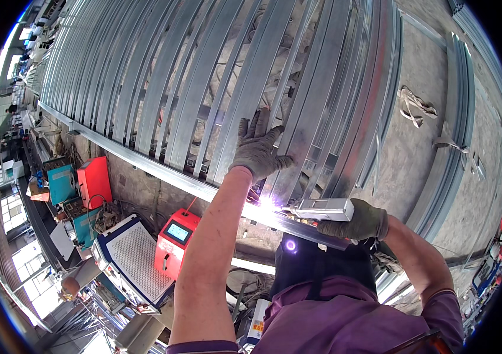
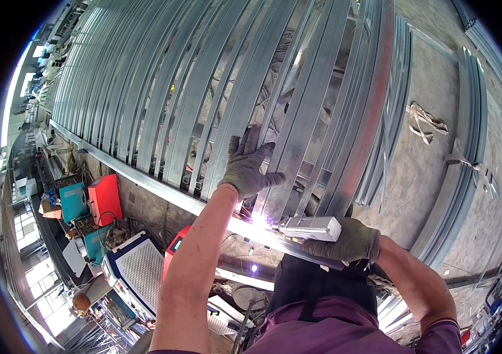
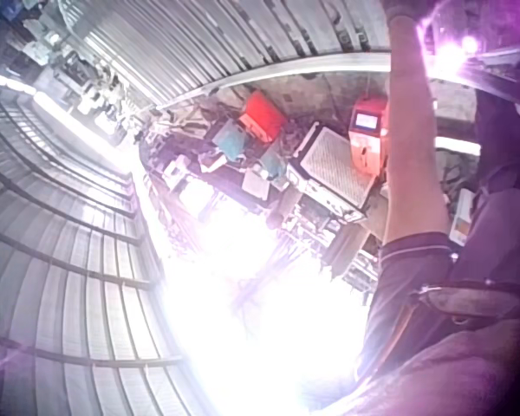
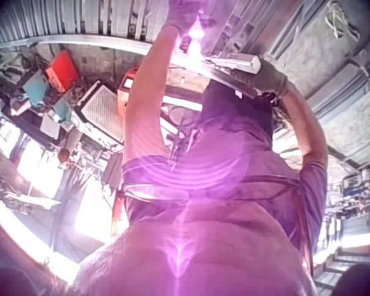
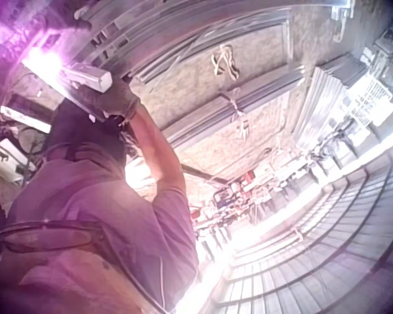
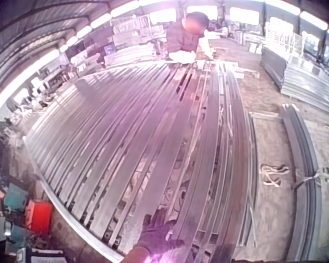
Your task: The person welds a long metal frame using a handheld welding torch. They hold the frame with one hand and guide the torch along the seam with the other, creating bright sparks. The person occasionally pauses to reposition the torch or adjust their grip.
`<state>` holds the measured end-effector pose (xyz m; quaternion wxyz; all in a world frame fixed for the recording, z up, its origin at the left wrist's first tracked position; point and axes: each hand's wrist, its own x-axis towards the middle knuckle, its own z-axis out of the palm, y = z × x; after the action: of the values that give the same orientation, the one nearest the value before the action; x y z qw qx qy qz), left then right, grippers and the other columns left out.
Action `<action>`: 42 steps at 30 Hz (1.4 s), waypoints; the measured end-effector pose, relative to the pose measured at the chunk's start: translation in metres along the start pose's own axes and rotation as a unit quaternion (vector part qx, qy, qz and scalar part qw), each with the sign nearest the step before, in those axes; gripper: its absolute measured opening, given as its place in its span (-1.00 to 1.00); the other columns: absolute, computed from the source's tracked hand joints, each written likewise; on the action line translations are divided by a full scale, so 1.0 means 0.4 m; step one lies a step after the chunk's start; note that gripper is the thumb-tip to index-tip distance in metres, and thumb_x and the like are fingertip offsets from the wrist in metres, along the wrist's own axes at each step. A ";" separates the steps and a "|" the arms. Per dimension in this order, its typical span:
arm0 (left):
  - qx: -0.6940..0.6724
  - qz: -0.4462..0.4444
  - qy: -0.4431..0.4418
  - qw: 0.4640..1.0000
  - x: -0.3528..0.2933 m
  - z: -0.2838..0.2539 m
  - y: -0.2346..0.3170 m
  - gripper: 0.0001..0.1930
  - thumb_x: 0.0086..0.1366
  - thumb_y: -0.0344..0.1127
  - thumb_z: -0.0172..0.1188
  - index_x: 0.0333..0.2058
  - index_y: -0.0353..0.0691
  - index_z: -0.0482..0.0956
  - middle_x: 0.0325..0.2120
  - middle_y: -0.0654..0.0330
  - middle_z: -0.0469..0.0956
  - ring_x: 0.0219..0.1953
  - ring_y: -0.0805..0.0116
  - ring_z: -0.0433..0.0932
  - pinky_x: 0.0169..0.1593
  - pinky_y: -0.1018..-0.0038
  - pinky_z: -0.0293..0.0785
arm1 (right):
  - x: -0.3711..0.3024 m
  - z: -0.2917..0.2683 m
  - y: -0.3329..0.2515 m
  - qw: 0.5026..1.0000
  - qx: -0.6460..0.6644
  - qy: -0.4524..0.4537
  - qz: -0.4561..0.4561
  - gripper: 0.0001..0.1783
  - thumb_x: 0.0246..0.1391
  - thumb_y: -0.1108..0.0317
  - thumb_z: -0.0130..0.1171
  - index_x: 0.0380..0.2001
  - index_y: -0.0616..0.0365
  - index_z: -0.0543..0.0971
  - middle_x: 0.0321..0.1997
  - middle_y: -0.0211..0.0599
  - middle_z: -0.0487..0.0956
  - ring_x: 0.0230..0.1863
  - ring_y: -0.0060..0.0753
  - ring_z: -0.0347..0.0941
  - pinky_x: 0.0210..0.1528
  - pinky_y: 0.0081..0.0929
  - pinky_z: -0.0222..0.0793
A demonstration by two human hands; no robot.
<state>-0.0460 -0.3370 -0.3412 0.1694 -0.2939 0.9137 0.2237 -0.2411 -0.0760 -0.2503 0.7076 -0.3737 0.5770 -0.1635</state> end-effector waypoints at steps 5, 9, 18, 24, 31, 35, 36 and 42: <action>-0.003 -0.007 -0.007 1.000 -0.001 -0.006 0.002 0.12 0.21 0.60 0.38 0.58 0.02 0.41 0.77 -0.01 -0.32 0.79 0.14 -0.42 0.76 0.05 -0.54 | -0.001 -0.002 0.000 1.000 0.009 -0.003 -0.006 -0.26 0.34 -0.25 0.46 0.38 -0.03 0.65 0.20 -0.15 0.80 0.25 -0.22 0.73 0.31 -0.30 0.63; 0.000 -0.007 -0.009 1.000 0.001 -0.007 0.002 0.12 0.21 0.60 0.37 0.58 0.04 0.41 0.77 0.00 -0.31 0.79 0.12 -0.41 0.77 0.06 -0.54 | -0.006 0.000 0.007 1.000 0.020 0.000 -0.003 -0.27 0.35 -0.23 0.46 0.39 -0.03 0.65 0.19 -0.17 0.81 0.22 -0.24 0.74 0.30 -0.31 0.64; -0.006 -0.021 -0.014 1.000 -0.002 -0.011 0.006 0.10 0.21 0.59 0.39 0.58 0.08 0.42 0.77 0.05 -0.32 0.79 0.07 -0.39 0.77 0.05 -0.54 | -0.013 -0.012 -0.010 0.999 0.022 -0.013 0.023 -0.24 0.34 -0.25 0.46 0.41 -0.02 0.63 0.11 -0.18 0.82 0.06 -0.29 0.78 0.12 -0.34 0.71; 0.010 0.002 0.004 1.000 0.004 0.004 -0.009 0.10 0.22 0.61 0.36 0.57 0.06 0.43 0.77 0.01 -0.33 0.79 0.13 -0.41 0.76 0.04 -0.55 | -0.005 0.000 0.039 1.000 0.018 0.002 -0.012 -0.24 0.34 -0.26 0.45 0.41 -0.02 0.64 0.08 -0.16 0.83 0.02 -0.28 0.79 0.09 -0.33 0.71; -0.008 -0.004 0.000 1.000 0.000 0.005 -0.012 0.11 0.23 0.58 0.37 0.58 0.01 0.41 0.76 -0.03 -0.31 0.79 0.18 -0.42 0.76 0.05 -0.56 | -0.010 -0.009 0.011 1.000 0.013 -0.005 0.004 -0.29 0.36 -0.08 0.51 0.42 0.03 0.62 -0.04 -0.28 0.84 -0.28 -0.56 0.72 -0.13 -0.47 0.69; -0.005 -0.013 -0.015 1.000 -0.001 -0.011 0.001 0.10 0.24 0.58 0.36 0.58 0.02 0.39 0.77 -0.01 -0.32 0.79 0.20 -0.45 0.76 0.07 -0.57 | -0.010 -0.006 0.031 1.000 0.023 -0.008 0.014 -0.24 0.37 -0.20 0.45 0.44 -0.02 0.60 -0.11 -0.24 0.84 -0.40 -0.46 0.73 -0.28 -0.44 0.70; -0.004 -0.015 -0.017 1.000 -0.001 -0.014 0.003 0.10 0.24 0.58 0.36 0.59 0.02 0.39 0.77 0.00 -0.33 0.79 0.20 -0.45 0.76 0.08 -0.57 | -0.009 -0.003 0.043 1.000 0.021 -0.007 0.007 -0.22 0.37 -0.26 0.41 0.45 -0.04 0.59 -0.14 -0.21 0.84 -0.44 -0.41 0.74 -0.33 -0.42 0.71; 0.002 -0.018 -0.019 1.000 -0.001 -0.014 0.001 0.08 0.25 0.56 0.37 0.59 0.04 0.39 0.77 0.02 -0.34 0.79 0.22 -0.47 0.76 0.08 -0.58 | 0.000 0.002 0.073 1.000 0.014 -0.005 -0.019 -0.22 0.37 -0.25 0.42 0.46 -0.03 0.59 -0.17 -0.21 0.84 -0.47 -0.41 0.73 -0.36 -0.42 0.70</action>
<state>-0.0469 -0.3392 -0.3361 0.1913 -0.3060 0.9051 0.2247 -0.2463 -0.0563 -0.2712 0.7124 -0.3757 0.5638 -0.1831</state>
